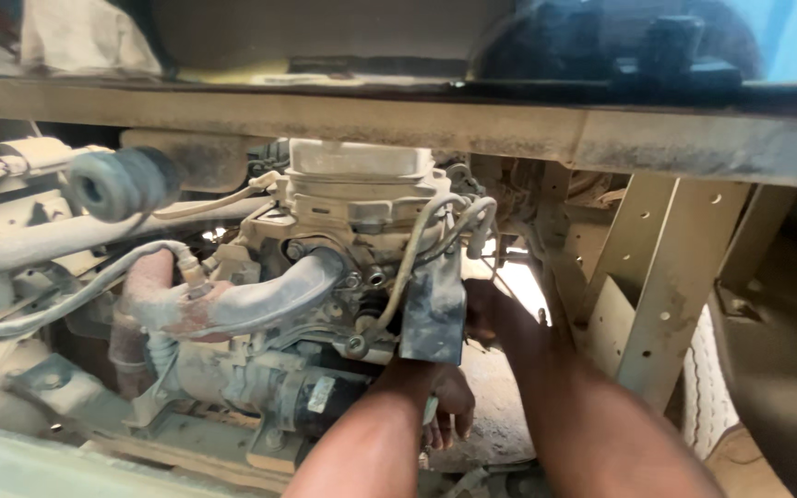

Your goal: The person works underneath a vehicle, reaching into the engine bay to manipulate components near the brake booster. The hands repeatedly adjust and pull at hoses and parts within the confined space.

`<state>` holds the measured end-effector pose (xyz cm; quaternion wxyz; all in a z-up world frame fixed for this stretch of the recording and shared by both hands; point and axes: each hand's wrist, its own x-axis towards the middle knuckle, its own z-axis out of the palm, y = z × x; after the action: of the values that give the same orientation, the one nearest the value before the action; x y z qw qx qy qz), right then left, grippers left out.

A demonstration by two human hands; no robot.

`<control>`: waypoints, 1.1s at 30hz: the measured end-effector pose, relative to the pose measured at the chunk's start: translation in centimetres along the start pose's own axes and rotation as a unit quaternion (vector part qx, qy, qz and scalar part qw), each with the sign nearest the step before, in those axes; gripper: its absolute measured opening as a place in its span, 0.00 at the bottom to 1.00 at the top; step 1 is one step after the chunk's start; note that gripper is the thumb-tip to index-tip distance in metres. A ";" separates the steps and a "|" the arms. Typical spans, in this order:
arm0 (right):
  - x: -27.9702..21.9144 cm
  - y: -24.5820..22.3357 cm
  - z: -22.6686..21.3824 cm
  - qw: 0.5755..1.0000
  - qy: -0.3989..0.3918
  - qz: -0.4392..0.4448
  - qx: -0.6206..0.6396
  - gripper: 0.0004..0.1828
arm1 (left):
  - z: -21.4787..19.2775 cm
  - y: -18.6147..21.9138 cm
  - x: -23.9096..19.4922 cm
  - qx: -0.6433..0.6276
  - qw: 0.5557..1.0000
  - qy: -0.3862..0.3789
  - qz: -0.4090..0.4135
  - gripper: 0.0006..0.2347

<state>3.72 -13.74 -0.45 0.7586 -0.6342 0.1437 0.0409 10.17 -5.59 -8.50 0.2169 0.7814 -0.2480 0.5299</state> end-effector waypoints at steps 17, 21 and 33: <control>1.3 3.3 -0.9 0.976 0.080 -0.017 -0.200 0.20 | -10.0 2.0 2.4 -0.002 0.914 -0.406 0.027 0.36; 1.0 3.9 -0.6 0.958 0.104 0.100 -0.247 0.24 | -10.9 1.6 2.9 0.000 0.916 -0.400 0.019 0.37; 0.7 5.6 -1.3 0.974 -0.019 0.080 -0.212 0.24 | -12.1 3.2 3.6 -0.007 0.916 -0.400 0.024 0.41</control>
<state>2.84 -14.03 -6.19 0.6034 -0.7664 0.1676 0.1428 0.65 -1.38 -0.77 0.0924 0.9206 -0.3362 0.1758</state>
